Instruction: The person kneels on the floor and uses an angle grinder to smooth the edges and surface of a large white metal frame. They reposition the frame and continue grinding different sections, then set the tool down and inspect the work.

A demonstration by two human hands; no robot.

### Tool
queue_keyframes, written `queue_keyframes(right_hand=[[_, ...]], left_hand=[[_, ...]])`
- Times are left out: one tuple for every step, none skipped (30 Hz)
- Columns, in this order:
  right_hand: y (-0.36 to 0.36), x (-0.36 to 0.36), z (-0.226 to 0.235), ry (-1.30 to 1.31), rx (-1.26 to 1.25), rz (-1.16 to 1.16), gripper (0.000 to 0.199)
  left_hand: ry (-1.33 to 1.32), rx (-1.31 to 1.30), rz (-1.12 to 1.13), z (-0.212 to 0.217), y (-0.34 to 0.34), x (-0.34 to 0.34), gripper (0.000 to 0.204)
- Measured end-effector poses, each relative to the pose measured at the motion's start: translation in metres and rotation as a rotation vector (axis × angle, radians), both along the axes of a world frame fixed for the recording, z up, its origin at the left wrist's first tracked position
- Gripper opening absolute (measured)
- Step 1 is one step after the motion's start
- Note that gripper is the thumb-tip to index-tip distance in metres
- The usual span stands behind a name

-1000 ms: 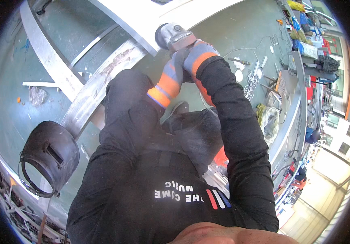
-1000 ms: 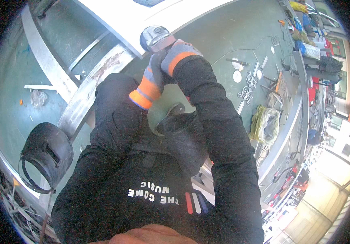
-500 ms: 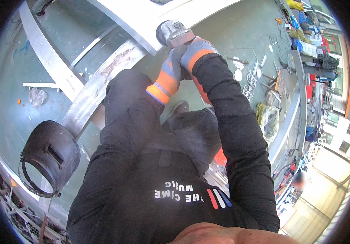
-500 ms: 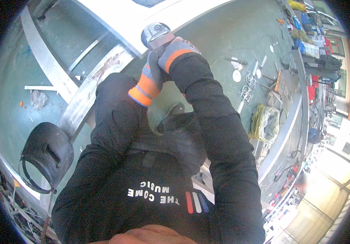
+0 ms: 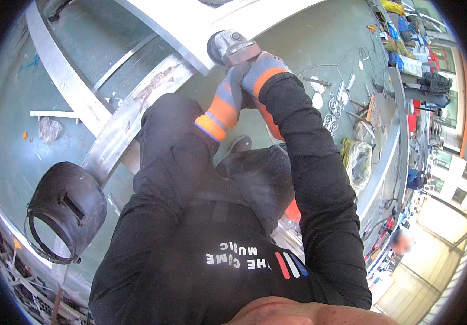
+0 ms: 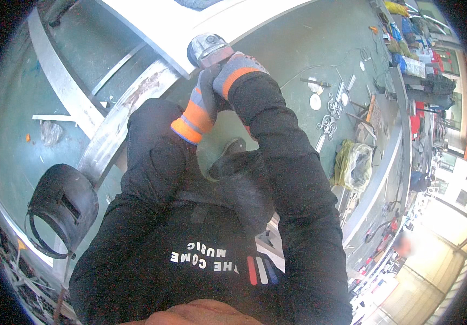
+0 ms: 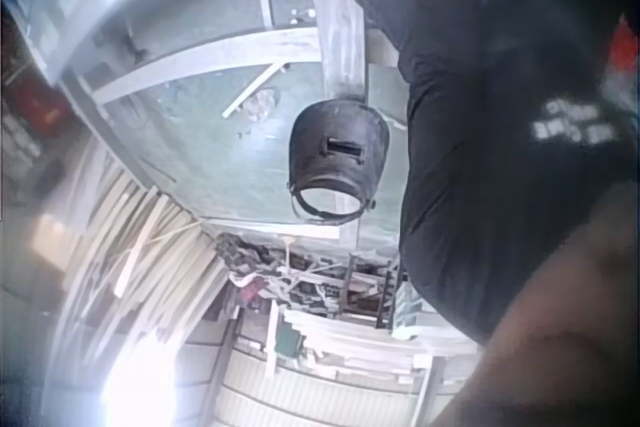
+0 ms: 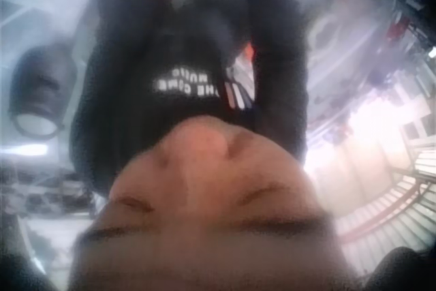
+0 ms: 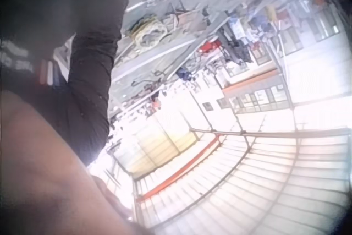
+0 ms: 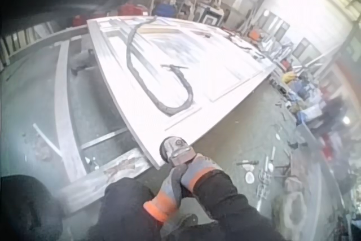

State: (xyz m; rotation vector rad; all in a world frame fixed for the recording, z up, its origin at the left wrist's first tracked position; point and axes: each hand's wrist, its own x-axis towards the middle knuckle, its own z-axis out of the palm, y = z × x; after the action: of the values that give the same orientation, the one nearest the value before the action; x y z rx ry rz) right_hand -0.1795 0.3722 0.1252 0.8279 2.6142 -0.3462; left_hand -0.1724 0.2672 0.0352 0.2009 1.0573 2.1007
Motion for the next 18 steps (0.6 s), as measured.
queue_keyframes(right_hand=[[0.002,0.000,-0.003,-0.005,0.000,0.024,0.044],[0.005,0.000,-0.008,-0.010,0.000,0.049,0.044],[0.006,0.000,-0.010,-0.019,-0.001,0.073,0.044],[0.005,-0.001,-0.009,-0.018,-0.002,0.048,0.044],[0.001,-0.003,-0.004,-0.018,-0.002,0.024,0.044],[-0.002,-0.004,-0.001,-0.018,-0.002,-0.001,0.044],[-0.003,-0.003,0.001,-0.034,-0.002,0.013,0.044],[-0.003,-0.003,0.002,-0.045,-0.003,0.030,0.044],[-0.003,-0.004,0.003,-0.057,-0.004,0.048,0.044],[-0.002,-0.005,0.003,-0.042,-0.007,0.049,0.044],[-0.002,-0.003,0.001,-0.034,-0.007,0.045,0.044],[-0.002,-0.002,0.001,-0.026,-0.007,0.042,0.044],[-0.003,-0.002,0.004,-0.025,-0.020,0.019,0.045],[-0.007,-0.003,0.009,-0.018,-0.039,0.002,0.045],[-0.009,-0.004,0.012,-0.012,-0.057,-0.016,0.046],[-0.008,-0.004,0.007,-0.026,-0.042,0.012,0.046],[-0.005,-0.003,0.001,-0.042,-0.023,0.033,0.046],[-0.002,-0.002,-0.002,-0.057,-0.003,0.054,0.046]], left_hand=[[-0.102,0.042,-0.011,-0.001,0.000,0.000,0.041],[-0.204,0.083,-0.022,-0.003,0.000,-0.001,0.042],[-0.310,0.124,-0.032,-0.003,0.000,-0.001,0.042],[-0.265,0.084,-0.016,-0.001,-0.001,-0.001,0.042],[-0.221,0.045,-0.001,0.005,-0.002,-0.001,0.041],[-0.167,0.023,0.004,0.007,-0.003,-0.002,0.040],[-0.115,0.001,0.010,0.008,-0.004,-0.001,0.039],[-0.049,-0.005,0.008,0.008,-0.003,-0.002,0.037],[-0.005,-0.010,0.005,0.008,-0.004,-0.003,0.036],[0.041,-0.014,0.005,0.007,-0.004,-0.005,0.035],[0.058,-0.012,0.000,0.005,-0.004,-0.005,0.034],[0.075,-0.011,-0.006,0.001,-0.004,-0.004,0.033],[0.112,-0.011,-0.007,-0.009,-0.001,-0.005,0.040],[0.153,-0.017,-0.003,-0.015,0.001,-0.008,0.048],[0.127,-0.017,0.000,-0.021,0.003,-0.008,0.048],[0.100,-0.017,0.005,-0.027,0.003,-0.008,0.049],[0.004,-0.007,0.004,-0.018,0.004,-0.006,0.041],[-0.092,0.003,0.002,-0.011,0.004,-0.005,0.034]])
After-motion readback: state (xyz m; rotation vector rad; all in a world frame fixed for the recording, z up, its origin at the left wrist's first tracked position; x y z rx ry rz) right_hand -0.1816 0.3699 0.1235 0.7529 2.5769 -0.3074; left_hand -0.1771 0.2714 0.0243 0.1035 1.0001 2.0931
